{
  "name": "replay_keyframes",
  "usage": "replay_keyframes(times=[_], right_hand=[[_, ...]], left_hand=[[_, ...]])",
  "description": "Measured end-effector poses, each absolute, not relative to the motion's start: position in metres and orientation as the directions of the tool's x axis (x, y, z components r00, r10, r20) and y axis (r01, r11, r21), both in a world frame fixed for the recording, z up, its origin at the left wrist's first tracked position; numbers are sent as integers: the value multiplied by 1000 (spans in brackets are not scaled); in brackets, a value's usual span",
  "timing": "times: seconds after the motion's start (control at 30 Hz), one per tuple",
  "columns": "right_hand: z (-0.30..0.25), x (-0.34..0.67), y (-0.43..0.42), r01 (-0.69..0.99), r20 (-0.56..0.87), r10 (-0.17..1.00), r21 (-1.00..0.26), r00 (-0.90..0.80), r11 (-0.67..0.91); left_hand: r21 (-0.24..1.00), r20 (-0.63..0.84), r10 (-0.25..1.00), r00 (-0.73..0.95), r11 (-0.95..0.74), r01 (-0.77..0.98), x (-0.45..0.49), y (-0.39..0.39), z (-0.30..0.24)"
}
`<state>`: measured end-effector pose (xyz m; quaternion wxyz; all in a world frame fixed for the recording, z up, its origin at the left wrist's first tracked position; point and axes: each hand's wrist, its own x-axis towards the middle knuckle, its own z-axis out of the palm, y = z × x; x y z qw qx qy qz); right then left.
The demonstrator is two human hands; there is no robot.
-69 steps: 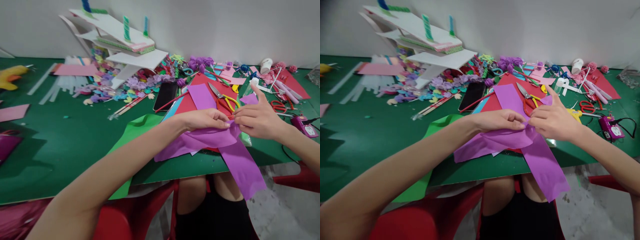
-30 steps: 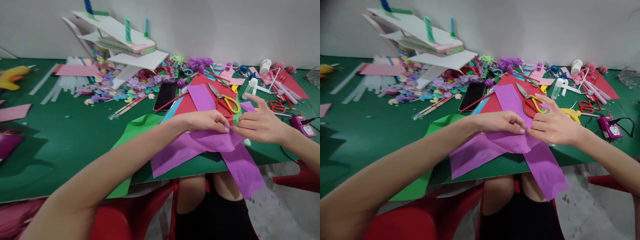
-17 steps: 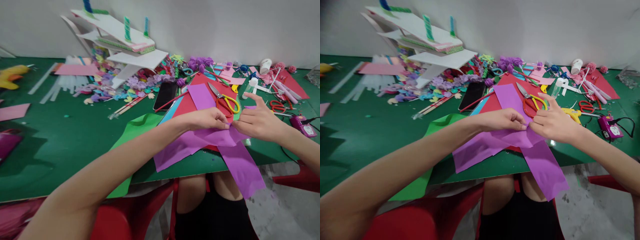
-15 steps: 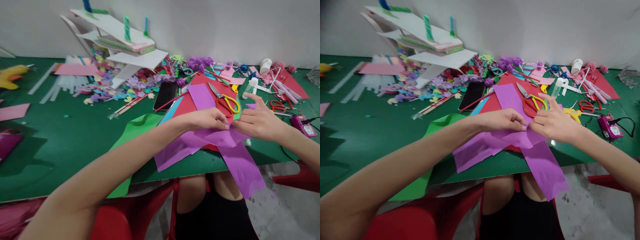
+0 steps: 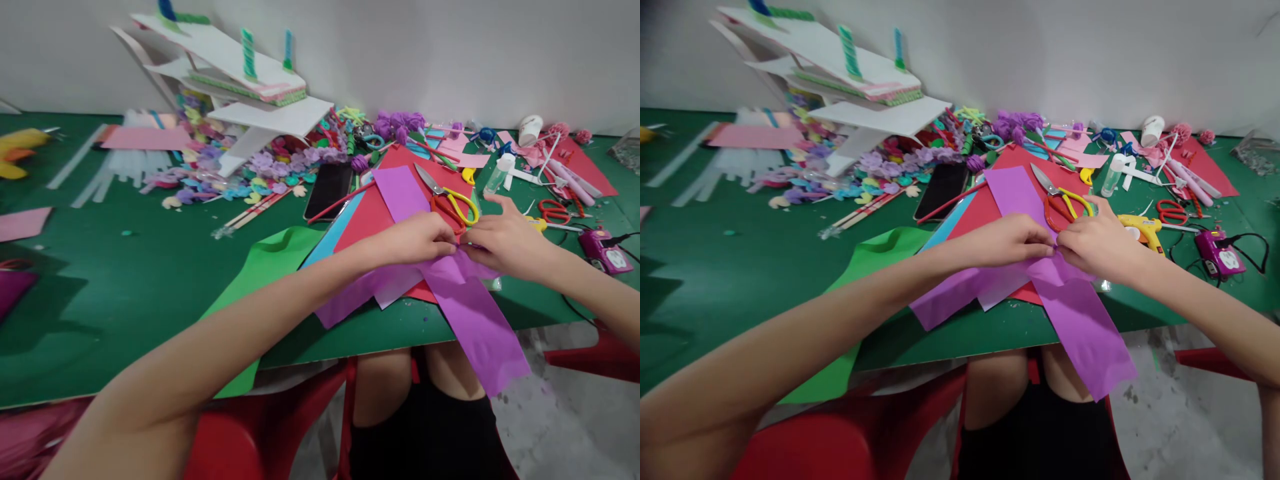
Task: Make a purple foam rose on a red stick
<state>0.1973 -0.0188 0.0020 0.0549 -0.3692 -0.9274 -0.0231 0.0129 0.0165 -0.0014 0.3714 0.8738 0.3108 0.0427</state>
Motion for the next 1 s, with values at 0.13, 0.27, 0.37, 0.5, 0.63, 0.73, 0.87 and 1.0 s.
replay_keyframes(times=[0.13,0.27,0.37,0.5,0.63,0.73,0.87,1.0], right_hand=[[0,200,-8,721,9,788,-398,-616,568],[-10,203,2,502,-219,836,-861,-504,77],[-20,201,4,310,-411,801,-904,-436,-295],[-34,200,5,103,-585,665,-782,-464,-615],[-50,200,10,14,-557,533,-700,-638,-714],[-57,200,16,51,-500,460,-715,-734,-697],[-44,202,24,159,-426,489,-853,-761,-497],[-17,211,28,345,-393,531,-919,-751,-192]], left_hand=[[243,-12,638,770,-745,621,14,6,2],[-97,205,533,821,-824,559,8,-2,-13],[-281,385,326,863,-850,446,3,-3,-26],[-513,525,54,849,-776,366,1,0,-33],[-605,605,-162,780,-731,317,-2,3,-35],[-595,622,-202,757,-750,288,-6,3,-35],[-556,638,-190,747,-784,275,-12,4,-31],[-536,656,-128,744,-772,340,-17,9,-32]])
